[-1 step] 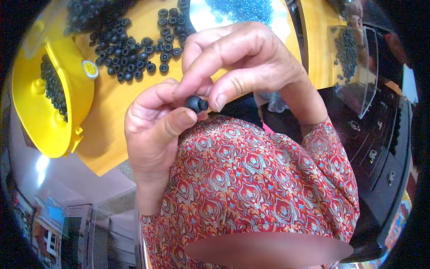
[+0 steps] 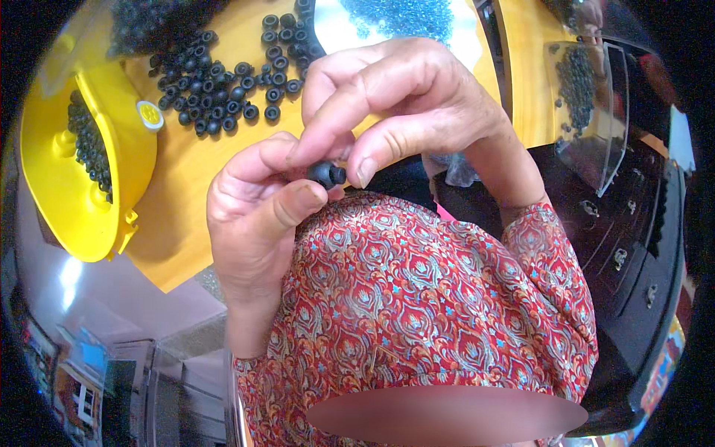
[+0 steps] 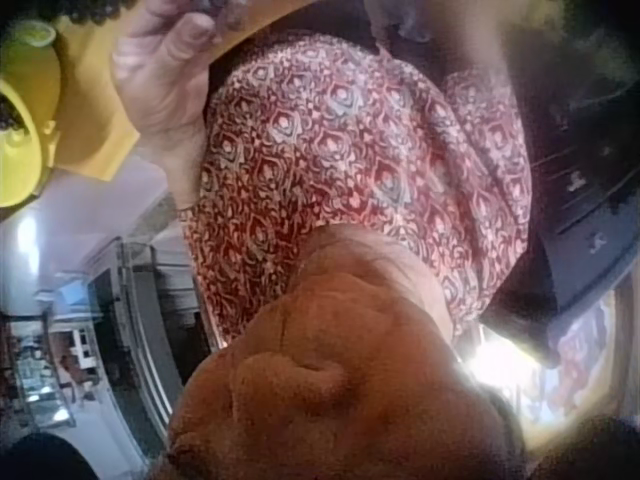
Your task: Assembling tiny components by inserting small blue pins or beads into black plastic grommets.
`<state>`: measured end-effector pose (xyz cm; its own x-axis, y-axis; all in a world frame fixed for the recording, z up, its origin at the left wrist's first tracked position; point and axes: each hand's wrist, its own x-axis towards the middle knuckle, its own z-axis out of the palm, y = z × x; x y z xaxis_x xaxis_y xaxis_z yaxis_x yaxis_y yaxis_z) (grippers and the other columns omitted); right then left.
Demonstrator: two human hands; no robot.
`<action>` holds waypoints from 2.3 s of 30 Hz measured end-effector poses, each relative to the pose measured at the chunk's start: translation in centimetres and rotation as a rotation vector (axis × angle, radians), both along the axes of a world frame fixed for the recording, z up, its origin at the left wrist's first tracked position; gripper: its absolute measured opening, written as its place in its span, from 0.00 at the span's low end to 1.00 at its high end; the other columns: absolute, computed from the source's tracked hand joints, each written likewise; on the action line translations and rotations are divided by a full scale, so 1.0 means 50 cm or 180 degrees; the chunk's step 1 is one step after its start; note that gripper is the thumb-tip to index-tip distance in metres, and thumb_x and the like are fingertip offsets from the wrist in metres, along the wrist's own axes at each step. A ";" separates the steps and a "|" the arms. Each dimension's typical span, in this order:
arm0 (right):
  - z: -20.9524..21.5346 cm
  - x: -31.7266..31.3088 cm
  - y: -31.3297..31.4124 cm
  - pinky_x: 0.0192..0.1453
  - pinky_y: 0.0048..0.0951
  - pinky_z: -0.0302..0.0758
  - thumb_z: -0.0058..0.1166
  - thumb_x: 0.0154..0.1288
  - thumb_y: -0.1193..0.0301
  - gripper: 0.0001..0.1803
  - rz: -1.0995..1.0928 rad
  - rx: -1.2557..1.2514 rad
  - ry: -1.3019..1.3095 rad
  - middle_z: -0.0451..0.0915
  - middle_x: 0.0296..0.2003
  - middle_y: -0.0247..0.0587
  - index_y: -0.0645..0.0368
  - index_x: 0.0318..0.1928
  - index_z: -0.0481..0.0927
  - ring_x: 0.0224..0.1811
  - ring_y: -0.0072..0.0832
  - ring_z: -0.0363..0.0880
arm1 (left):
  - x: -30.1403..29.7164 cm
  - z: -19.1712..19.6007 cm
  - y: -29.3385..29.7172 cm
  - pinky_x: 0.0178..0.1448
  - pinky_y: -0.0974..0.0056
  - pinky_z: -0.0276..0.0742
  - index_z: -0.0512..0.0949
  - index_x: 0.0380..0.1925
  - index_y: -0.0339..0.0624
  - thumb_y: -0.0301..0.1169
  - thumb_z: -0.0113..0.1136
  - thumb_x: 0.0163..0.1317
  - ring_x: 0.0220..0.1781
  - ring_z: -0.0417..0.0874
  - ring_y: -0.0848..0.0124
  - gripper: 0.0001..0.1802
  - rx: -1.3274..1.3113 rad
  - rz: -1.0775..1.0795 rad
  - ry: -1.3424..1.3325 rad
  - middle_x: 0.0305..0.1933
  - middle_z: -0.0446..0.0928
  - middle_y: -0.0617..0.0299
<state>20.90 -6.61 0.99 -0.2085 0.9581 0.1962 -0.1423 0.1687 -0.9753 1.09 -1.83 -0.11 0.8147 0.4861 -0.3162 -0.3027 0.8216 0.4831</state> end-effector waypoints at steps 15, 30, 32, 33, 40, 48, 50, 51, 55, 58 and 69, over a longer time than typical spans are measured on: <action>0.019 -0.042 -0.038 0.32 0.29 0.75 0.65 0.50 0.72 0.08 -0.1409 0.1117 -0.1630 0.78 0.28 0.37 0.57 0.33 0.80 0.30 0.32 0.80 | -0.010 0.009 -0.015 0.43 0.66 0.74 0.74 0.45 0.31 0.33 0.63 0.58 0.35 0.78 0.70 0.19 0.0632 0.0196 0.0507 0.38 0.79 0.55; 0.012 -0.070 -0.052 0.38 0.28 0.73 0.60 0.53 0.82 0.09 -0.1423 0.0745 -0.0914 0.79 0.31 0.45 0.68 0.36 0.78 0.33 0.32 0.78 | -0.007 0.003 -0.023 0.44 0.70 0.70 0.76 0.39 0.33 0.28 0.63 0.58 0.37 0.74 0.73 0.12 0.2603 0.0865 0.0733 0.38 0.75 0.59; 0.006 -0.077 -0.051 0.38 0.27 0.74 0.60 0.54 0.79 0.06 -0.1566 0.0533 -0.0640 0.80 0.30 0.42 0.65 0.35 0.79 0.33 0.30 0.79 | 0.003 0.010 -0.032 0.44 0.70 0.71 0.76 0.40 0.33 0.29 0.63 0.58 0.37 0.75 0.72 0.13 0.2388 0.0930 0.0635 0.38 0.76 0.59; 0.004 -0.081 -0.050 0.39 0.27 0.76 0.60 0.56 0.76 0.05 -0.1693 0.0323 -0.0357 0.80 0.29 0.39 0.62 0.33 0.80 0.33 0.28 0.81 | 0.005 0.014 -0.034 0.44 0.69 0.71 0.76 0.41 0.33 0.29 0.63 0.58 0.37 0.75 0.72 0.13 0.2175 0.1002 0.0547 0.38 0.76 0.59; 0.001 -0.090 -0.037 0.46 0.28 0.73 0.54 0.57 0.85 0.08 -0.1236 -0.0092 0.0174 0.78 0.37 0.46 0.69 0.38 0.76 0.41 0.30 0.76 | -0.029 -0.005 -0.034 0.52 0.73 0.70 0.75 0.44 0.32 0.23 0.56 0.63 0.45 0.74 0.78 0.10 0.1552 0.0601 0.1268 0.43 0.75 0.63; 0.003 -0.120 0.031 0.38 0.22 0.77 0.62 0.58 0.72 0.08 -0.1216 -0.0407 -0.0319 0.81 0.30 0.35 0.63 0.35 0.79 0.33 0.19 0.80 | -0.049 -0.056 -0.075 0.47 0.72 0.73 0.76 0.42 0.36 0.22 0.55 0.63 0.40 0.77 0.78 0.08 0.1542 0.0151 0.1246 0.40 0.77 0.64; 0.027 -0.130 0.069 0.37 0.23 0.76 0.62 0.57 0.71 0.09 -0.1184 0.0049 -0.0994 0.81 0.29 0.36 0.63 0.35 0.79 0.31 0.21 0.80 | -0.054 -0.056 -0.073 0.45 0.72 0.73 0.77 0.39 0.36 0.22 0.57 0.61 0.38 0.77 0.79 0.06 0.1395 0.0007 0.1302 0.37 0.77 0.64; 0.028 -0.142 0.093 0.34 0.23 0.76 0.62 0.56 0.70 0.09 -0.1219 0.0224 -0.1000 0.81 0.26 0.38 0.62 0.35 0.80 0.29 0.23 0.80 | -0.056 -0.063 -0.073 0.43 0.72 0.73 0.78 0.36 0.35 0.23 0.59 0.59 0.37 0.76 0.79 0.05 0.1439 0.0136 0.1350 0.34 0.76 0.64; 0.065 -0.176 0.195 0.39 0.21 0.77 0.61 0.58 0.76 0.09 -0.0991 0.0476 -0.1428 0.82 0.31 0.37 0.65 0.38 0.79 0.33 0.19 0.81 | -0.077 -0.059 -0.052 0.54 0.70 0.70 0.78 0.40 0.37 0.20 0.57 0.60 0.45 0.76 0.75 0.09 0.1636 0.0066 0.1293 0.40 0.78 0.63; 0.072 -0.197 0.250 0.40 0.20 0.77 0.64 0.56 0.74 0.12 -0.1309 0.0950 -0.1527 0.82 0.32 0.37 0.66 0.39 0.79 0.34 0.19 0.81 | -0.088 -0.047 -0.034 0.53 0.70 0.70 0.78 0.40 0.36 0.21 0.57 0.60 0.45 0.76 0.75 0.08 0.1856 -0.0010 0.1402 0.39 0.78 0.63; 0.003 -0.102 0.139 0.38 0.21 0.76 0.61 0.58 0.73 0.07 -0.2168 0.0076 -0.0972 0.81 0.29 0.35 0.62 0.36 0.81 0.31 0.20 0.80 | -0.107 -0.068 -0.014 0.51 0.74 0.70 0.76 0.45 0.35 0.19 0.57 0.59 0.43 0.74 0.78 0.13 0.1369 0.0198 0.1176 0.39 0.75 0.65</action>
<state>15.81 0.35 1.12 0.3811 0.8910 0.2469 0.2778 0.1444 -0.9497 -4.28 -2.51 -3.51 0.6533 0.6776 -0.3376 -0.0916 0.5135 0.8532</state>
